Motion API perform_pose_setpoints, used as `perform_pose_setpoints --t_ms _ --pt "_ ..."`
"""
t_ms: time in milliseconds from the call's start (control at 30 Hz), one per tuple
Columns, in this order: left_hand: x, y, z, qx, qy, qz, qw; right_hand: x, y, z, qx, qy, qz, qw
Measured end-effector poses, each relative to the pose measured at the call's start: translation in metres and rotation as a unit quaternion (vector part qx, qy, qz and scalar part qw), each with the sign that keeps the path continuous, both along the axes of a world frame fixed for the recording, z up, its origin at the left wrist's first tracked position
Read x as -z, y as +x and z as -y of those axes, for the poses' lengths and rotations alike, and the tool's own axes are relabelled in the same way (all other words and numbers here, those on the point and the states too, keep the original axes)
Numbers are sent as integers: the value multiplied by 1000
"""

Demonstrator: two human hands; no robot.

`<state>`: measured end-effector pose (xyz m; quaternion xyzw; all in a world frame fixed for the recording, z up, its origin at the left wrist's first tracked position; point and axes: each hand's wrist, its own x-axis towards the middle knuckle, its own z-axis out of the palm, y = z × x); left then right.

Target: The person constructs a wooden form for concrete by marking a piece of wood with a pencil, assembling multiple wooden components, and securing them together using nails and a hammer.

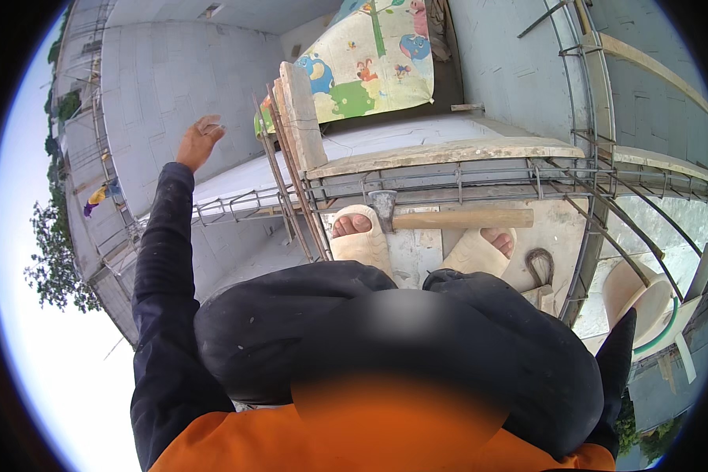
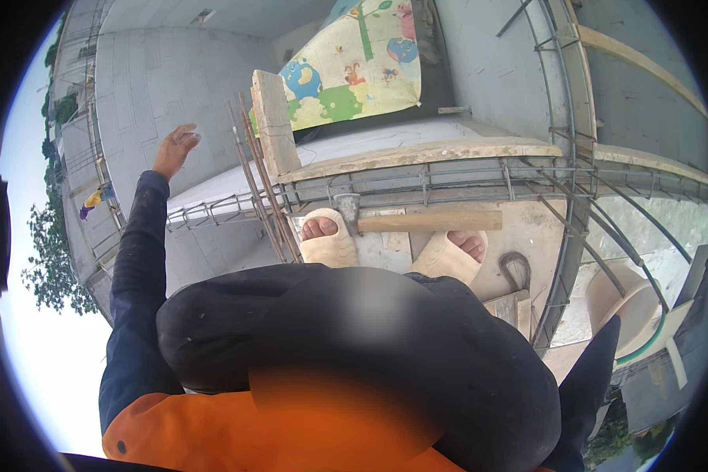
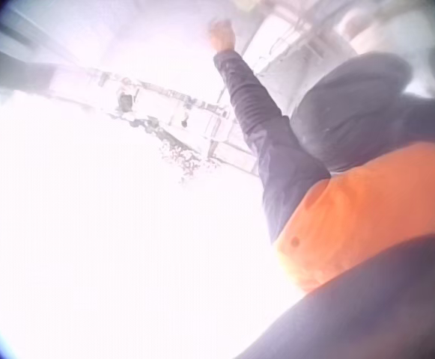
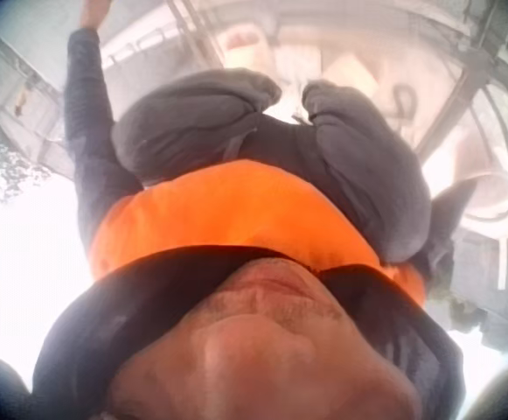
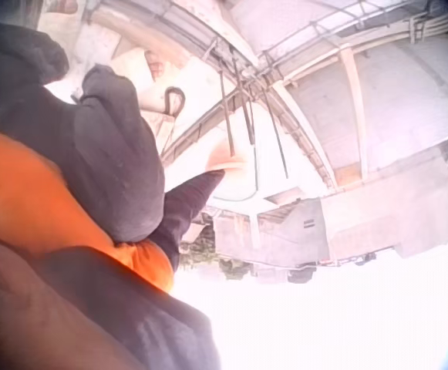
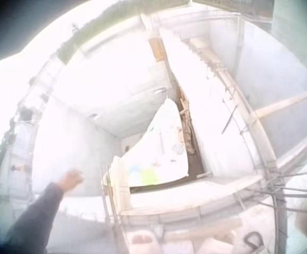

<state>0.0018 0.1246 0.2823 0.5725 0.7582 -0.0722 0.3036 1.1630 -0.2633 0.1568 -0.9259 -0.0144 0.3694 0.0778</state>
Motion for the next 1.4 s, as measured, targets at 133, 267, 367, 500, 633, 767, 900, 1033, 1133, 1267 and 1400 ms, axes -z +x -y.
perform_pose_setpoints --t_ms 133,267,367,500,633,767,900,1033,1133,1267,1400 --pt "34 -16 20 -10 38 18 999 -39 -4 -30 -57 -64 -12 996" --pt "74 37 -31 48 151 1 987 -83 -31 -42 -94 -53 64 992" --pt "88 48 -59 91 217 -20 972 -93 -100 -85 -99 62 202 972" --pt "145 59 -98 135 168 -39 976 -152 -185 -125 -177 127 276 936" --pt "177 75 -111 154 74 -62 983 -211 -250 -125 -288 67 378 877" --pt "190 62 -120 142 89 -12 986 -246 -336 -118 -250 183 395 865" --pt "184 58 -104 99 127 -11 987 -262 -376 -140 -313 234 287 875" --pt "172 77 -100 65 127 -1 990 -269 -438 -195 -400 263 132 868" --pt "174 72 -101 112 115 -9 987 -259 -512 -264 -439 258 -47 860" --pt "180 34 -99 164 80 12 983 -230 -607 -335 -604 254 -234 719" --pt "183 42 -104 169 81 14 982 -175 -706 -362 -584 221 -353 697"
